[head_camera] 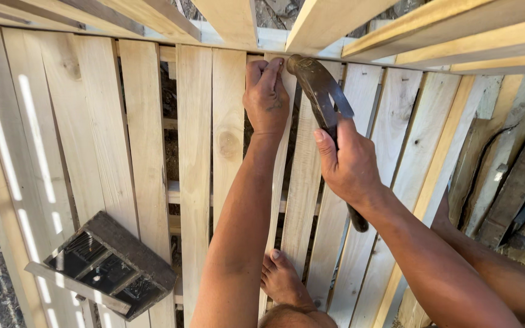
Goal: The person aligns wooden slats on a frame and nails them into place using a hammer and nails from a wooden box.
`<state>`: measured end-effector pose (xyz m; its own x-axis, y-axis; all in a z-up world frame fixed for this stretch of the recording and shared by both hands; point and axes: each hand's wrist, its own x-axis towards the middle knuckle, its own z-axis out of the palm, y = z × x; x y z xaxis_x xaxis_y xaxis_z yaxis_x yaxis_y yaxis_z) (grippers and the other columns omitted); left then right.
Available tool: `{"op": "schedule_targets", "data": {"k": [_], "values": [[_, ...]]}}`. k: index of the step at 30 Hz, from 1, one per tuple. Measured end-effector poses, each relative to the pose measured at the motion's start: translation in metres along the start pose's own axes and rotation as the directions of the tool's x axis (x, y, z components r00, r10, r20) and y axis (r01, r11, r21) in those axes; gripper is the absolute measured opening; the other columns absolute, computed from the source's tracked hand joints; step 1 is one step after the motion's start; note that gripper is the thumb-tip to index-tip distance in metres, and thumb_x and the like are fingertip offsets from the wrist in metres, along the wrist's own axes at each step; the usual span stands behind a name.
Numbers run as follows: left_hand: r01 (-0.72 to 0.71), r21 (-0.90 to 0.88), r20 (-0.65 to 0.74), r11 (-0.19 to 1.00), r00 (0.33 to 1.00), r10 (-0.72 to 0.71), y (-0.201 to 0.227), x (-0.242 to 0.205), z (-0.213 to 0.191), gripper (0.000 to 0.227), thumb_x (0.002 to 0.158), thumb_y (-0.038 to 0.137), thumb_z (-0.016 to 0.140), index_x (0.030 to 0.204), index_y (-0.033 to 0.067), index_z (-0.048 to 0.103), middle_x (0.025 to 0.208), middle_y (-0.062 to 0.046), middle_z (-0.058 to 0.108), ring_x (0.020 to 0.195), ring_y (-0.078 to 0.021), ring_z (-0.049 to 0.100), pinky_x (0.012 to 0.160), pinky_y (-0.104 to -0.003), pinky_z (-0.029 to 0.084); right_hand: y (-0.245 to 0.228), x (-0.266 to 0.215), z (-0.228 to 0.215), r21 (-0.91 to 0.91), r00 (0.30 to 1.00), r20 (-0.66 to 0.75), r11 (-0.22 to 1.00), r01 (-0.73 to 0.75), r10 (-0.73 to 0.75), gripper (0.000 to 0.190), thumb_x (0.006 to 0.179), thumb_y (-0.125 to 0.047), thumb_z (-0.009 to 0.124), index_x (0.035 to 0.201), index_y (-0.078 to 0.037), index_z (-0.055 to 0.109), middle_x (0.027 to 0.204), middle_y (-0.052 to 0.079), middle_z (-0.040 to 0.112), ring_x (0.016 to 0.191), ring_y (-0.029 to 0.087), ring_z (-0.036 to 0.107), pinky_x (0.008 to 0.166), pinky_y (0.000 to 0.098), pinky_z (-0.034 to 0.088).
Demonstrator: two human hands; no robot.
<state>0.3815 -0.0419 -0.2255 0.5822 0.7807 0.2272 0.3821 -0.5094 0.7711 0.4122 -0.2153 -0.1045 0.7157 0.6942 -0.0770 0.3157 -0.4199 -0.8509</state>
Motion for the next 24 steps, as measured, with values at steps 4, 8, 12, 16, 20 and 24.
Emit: {"op": "schedule_targets", "data": {"k": [4,8,12,16,20,24], "values": [[-0.022,0.052,-0.023,0.998,0.999,0.023,-0.007,-0.005,0.001,0.019,0.095,0.002,0.069,0.11,0.0117,0.073,0.104,-0.006,0.062,0.087,-0.027,0.068,0.073,-0.037,0.057,0.012,0.006,0.014,-0.078,0.984,-0.059,0.983,0.165,-0.17,0.021,0.112,-0.019,0.056,0.124,-0.001,0.053,0.084,0.02,0.066,0.071,0.042,0.068,0.061,0.0461,0.052],[-0.01,0.047,0.006,0.999,1.0,0.01,-0.005,-0.004,0.0,0.021,0.095,0.002,0.067,0.114,0.0105,0.072,0.103,-0.005,0.062,0.086,-0.0271,0.067,0.072,-0.037,0.056,0.015,0.027,0.02,-0.201,0.989,0.107,0.976,-0.081,0.104,0.029,0.111,-0.026,0.062,0.116,0.001,0.052,0.073,0.02,0.065,0.064,0.042,0.066,0.056,0.0479,0.05],[-0.021,0.054,0.004,0.998,1.0,0.021,-0.001,0.004,0.006,0.021,0.092,0.001,0.067,0.109,0.0127,0.073,0.1,-0.005,0.06,0.085,-0.0272,0.067,0.071,-0.038,0.056,0.019,0.031,0.014,-0.143,0.998,0.038,0.989,0.048,-0.043,0.033,0.109,-0.022,0.059,0.126,0.004,0.05,0.074,0.02,0.066,0.062,0.041,0.067,0.054,0.0473,0.051],[0.007,0.05,0.01,0.999,1.0,-0.008,-0.006,-0.012,-0.004,0.015,0.095,0.002,0.068,0.105,0.0125,0.072,0.102,-0.005,0.061,0.086,-0.0274,0.067,0.072,-0.038,0.056,0.016,0.01,0.022,-0.078,0.993,0.018,0.99,0.119,-0.118,0.029,0.109,-0.019,0.057,0.13,0.001,0.051,0.082,0.021,0.068,0.065,0.04,0.069,0.057,0.045,0.054],[-0.033,0.056,-0.014,0.998,0.999,0.034,0.0,0.006,0.006,0.014,0.092,0.003,0.069,0.103,0.011,0.075,0.099,-0.006,0.062,0.085,-0.0281,0.067,0.07,-0.039,0.055,0.01,0.032,0.014,-0.197,0.993,0.101,0.979,-0.045,0.066,0.031,0.111,-0.023,0.062,0.123,0.003,0.051,0.074,0.018,0.065,0.065,0.041,0.067,0.056,0.0466,0.051],[0.005,0.032,0.013,0.999,1.0,-0.005,-0.003,-0.013,-0.011,0.021,0.097,0.007,0.071,0.118,0.0117,0.071,0.11,-0.008,0.061,0.085,-0.0254,0.067,0.073,-0.037,0.057,0.009,-0.016,-0.002,-0.017,0.999,0.023,0.999,0.041,-0.041,0.027,0.108,-0.017,0.059,0.128,0.002,0.057,0.076,0.017,0.066,0.064,0.039,0.067,0.057,0.0441,0.05]]}}
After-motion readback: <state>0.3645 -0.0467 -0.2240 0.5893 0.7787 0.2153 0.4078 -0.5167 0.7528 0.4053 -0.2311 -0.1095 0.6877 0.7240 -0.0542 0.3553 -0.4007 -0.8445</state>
